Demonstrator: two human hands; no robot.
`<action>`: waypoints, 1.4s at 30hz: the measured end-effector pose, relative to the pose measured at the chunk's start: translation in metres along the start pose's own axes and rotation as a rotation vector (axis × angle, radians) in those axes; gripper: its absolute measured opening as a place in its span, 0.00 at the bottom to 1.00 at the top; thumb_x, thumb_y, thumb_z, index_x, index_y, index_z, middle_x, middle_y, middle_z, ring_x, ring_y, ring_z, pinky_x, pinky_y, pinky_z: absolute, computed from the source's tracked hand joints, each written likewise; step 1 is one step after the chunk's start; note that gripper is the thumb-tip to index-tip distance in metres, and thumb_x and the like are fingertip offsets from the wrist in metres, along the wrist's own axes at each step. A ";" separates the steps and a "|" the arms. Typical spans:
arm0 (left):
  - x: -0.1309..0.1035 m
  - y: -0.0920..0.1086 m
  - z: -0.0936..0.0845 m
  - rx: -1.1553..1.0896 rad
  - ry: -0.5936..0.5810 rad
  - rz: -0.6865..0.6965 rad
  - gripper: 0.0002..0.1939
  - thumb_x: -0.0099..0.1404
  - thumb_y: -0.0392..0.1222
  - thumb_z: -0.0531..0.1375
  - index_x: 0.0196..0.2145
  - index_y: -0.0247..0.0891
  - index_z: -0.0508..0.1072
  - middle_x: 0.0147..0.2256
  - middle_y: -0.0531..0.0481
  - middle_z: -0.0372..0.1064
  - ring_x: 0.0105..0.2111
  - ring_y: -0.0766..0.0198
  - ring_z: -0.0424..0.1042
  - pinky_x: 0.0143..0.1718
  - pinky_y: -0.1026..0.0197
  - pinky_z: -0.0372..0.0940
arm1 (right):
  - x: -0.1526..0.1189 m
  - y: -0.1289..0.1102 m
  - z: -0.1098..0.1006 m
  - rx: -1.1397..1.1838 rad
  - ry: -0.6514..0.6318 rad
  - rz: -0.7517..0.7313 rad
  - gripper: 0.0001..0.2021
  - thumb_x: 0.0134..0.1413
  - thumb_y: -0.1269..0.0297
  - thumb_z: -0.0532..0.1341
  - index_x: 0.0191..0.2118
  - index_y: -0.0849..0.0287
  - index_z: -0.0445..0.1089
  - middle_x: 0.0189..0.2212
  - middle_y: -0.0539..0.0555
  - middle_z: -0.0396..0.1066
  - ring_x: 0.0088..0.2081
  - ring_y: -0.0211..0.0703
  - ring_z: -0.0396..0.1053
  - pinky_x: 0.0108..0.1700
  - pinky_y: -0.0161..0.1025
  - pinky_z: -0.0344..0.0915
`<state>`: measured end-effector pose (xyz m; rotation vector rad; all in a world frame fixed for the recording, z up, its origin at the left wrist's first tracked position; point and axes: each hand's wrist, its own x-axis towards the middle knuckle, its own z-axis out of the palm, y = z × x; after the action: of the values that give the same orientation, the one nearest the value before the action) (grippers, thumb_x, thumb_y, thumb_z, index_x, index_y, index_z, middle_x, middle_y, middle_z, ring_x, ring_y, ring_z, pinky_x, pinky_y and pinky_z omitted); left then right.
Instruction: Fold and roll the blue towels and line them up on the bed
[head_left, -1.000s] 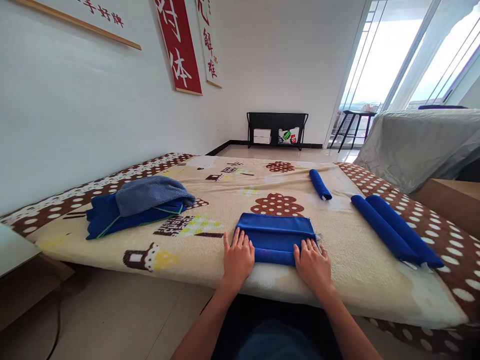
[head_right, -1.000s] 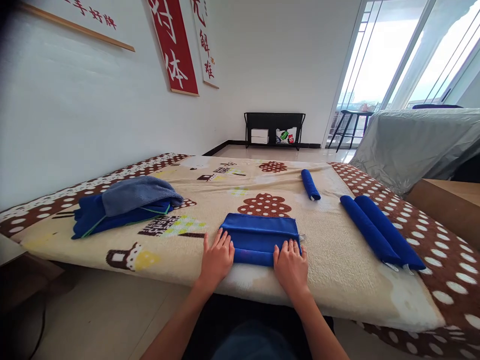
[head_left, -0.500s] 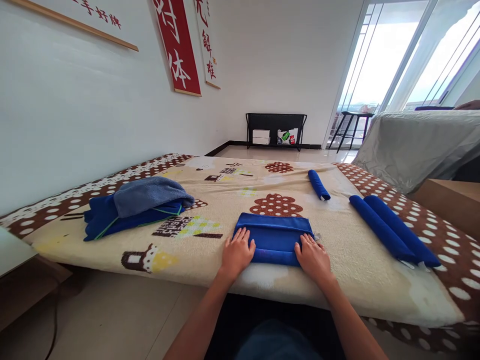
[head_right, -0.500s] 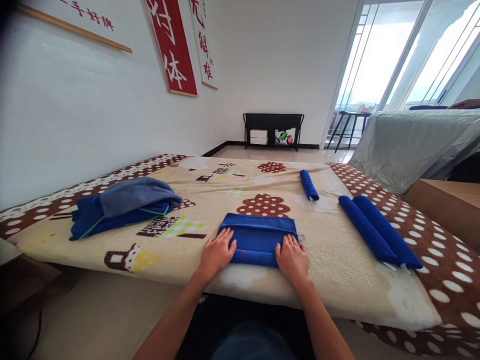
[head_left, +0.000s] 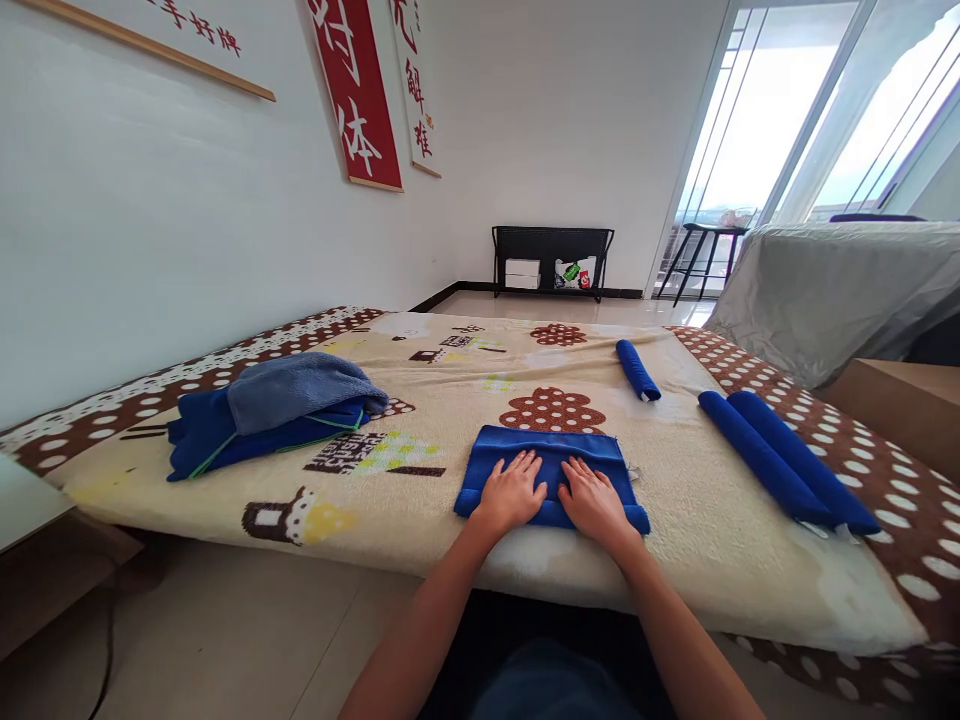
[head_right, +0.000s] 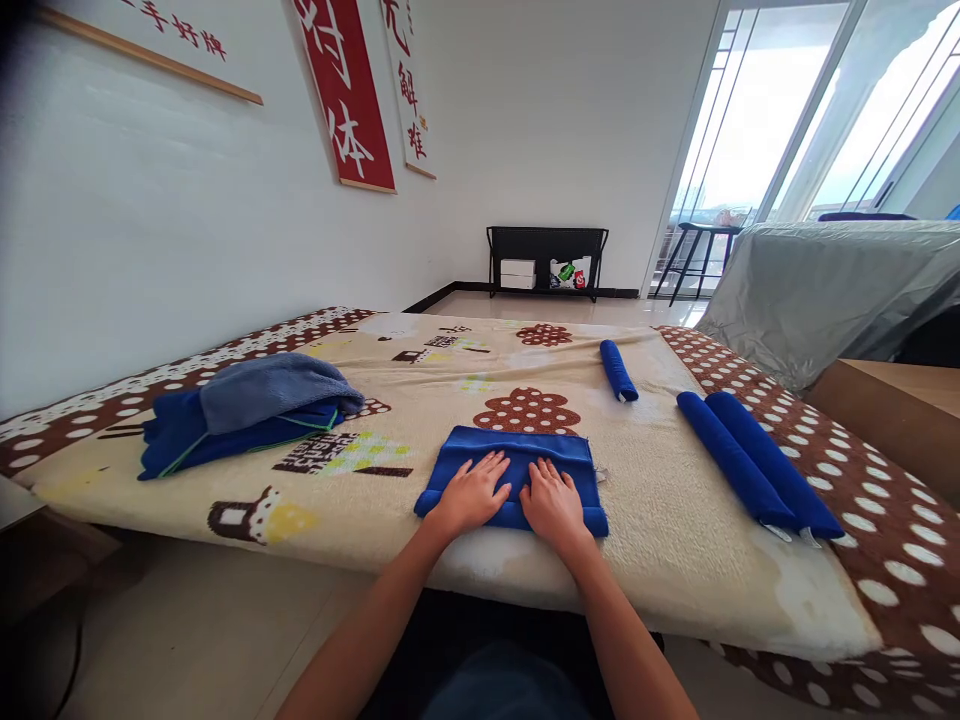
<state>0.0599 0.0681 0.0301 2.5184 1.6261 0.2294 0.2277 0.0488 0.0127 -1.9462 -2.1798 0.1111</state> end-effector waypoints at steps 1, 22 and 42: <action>0.000 -0.005 0.000 0.007 0.019 -0.057 0.29 0.70 0.47 0.48 0.66 0.36 0.60 0.67 0.43 0.51 0.68 0.54 0.51 0.66 0.42 0.48 | 0.001 0.006 0.000 -0.009 0.013 0.049 0.27 0.63 0.61 0.46 0.64 0.65 0.61 0.65 0.59 0.57 0.67 0.48 0.54 0.65 0.49 0.52; -0.102 -0.057 0.016 0.070 0.479 0.299 0.29 0.62 0.26 0.51 0.60 0.39 0.65 0.55 0.44 0.68 0.55 0.55 0.66 0.59 0.48 0.60 | -0.095 0.080 0.027 0.020 0.574 -0.249 0.21 0.58 0.69 0.54 0.57 0.55 0.67 0.54 0.53 0.72 0.56 0.45 0.66 0.60 0.47 0.52; -0.089 -0.033 -0.004 0.171 0.368 0.163 0.14 0.59 0.26 0.52 0.38 0.37 0.71 0.34 0.45 0.71 0.37 0.53 0.69 0.48 0.48 0.62 | -0.084 0.063 -0.011 0.113 0.330 -0.104 0.11 0.56 0.71 0.51 0.35 0.55 0.70 0.32 0.52 0.74 0.40 0.45 0.69 0.55 0.47 0.55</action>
<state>-0.0063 0.0005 0.0232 2.8784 1.6170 0.6303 0.2998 -0.0277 0.0015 -1.6521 -2.0051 -0.0958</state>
